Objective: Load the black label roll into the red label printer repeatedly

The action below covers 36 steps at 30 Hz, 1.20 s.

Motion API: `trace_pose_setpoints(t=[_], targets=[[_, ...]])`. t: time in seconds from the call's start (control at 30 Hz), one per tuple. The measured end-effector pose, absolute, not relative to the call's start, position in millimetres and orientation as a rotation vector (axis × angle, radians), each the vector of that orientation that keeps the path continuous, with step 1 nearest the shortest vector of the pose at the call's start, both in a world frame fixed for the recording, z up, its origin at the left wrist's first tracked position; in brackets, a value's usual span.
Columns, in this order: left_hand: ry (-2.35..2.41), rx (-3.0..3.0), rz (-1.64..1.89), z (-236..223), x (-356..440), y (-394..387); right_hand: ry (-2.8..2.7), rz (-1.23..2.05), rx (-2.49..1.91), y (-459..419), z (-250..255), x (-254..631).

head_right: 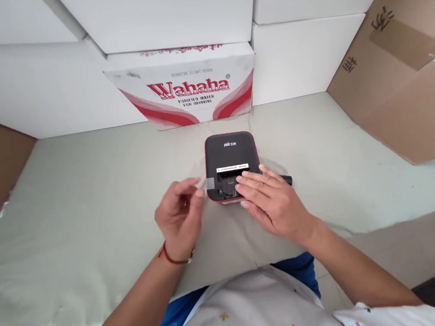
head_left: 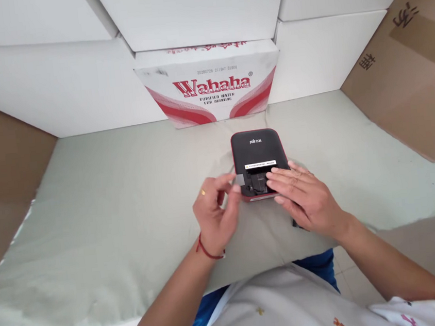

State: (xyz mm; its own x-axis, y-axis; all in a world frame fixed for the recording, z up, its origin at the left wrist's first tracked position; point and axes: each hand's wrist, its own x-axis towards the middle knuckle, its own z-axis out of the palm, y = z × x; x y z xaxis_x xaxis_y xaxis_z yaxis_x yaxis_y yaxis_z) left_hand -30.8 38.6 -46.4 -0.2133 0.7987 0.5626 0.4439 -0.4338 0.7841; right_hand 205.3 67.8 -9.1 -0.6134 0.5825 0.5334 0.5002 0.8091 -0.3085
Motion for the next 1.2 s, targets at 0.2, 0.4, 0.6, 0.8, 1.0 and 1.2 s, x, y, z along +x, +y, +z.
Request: trace_pose_setpoints(t=[0.2,0.4,0.6,0.8,1.0,1.2], targets=[[1.237,1.138,1.498,-73,-48,74,-2.287,0.217,-0.816,55,-21,203],[0.966,1.017,1.418,-88,-47,90,-2.285,0.249,-0.824,53,-27,203],[0.897,1.084,1.388,-92,-39,93,-2.291,0.255,-0.856,53,-28,204],[0.846,1.061,1.398,-100,-37,98,-2.282,0.249,-0.824,62,-14,204],[0.796,1.089,1.393,-106,-36,100,-2.312,0.416,-0.878,89,22,199],[0.740,1.078,1.407,-107,-35,100,-2.553,0.609,-1.366,154,47,164]])
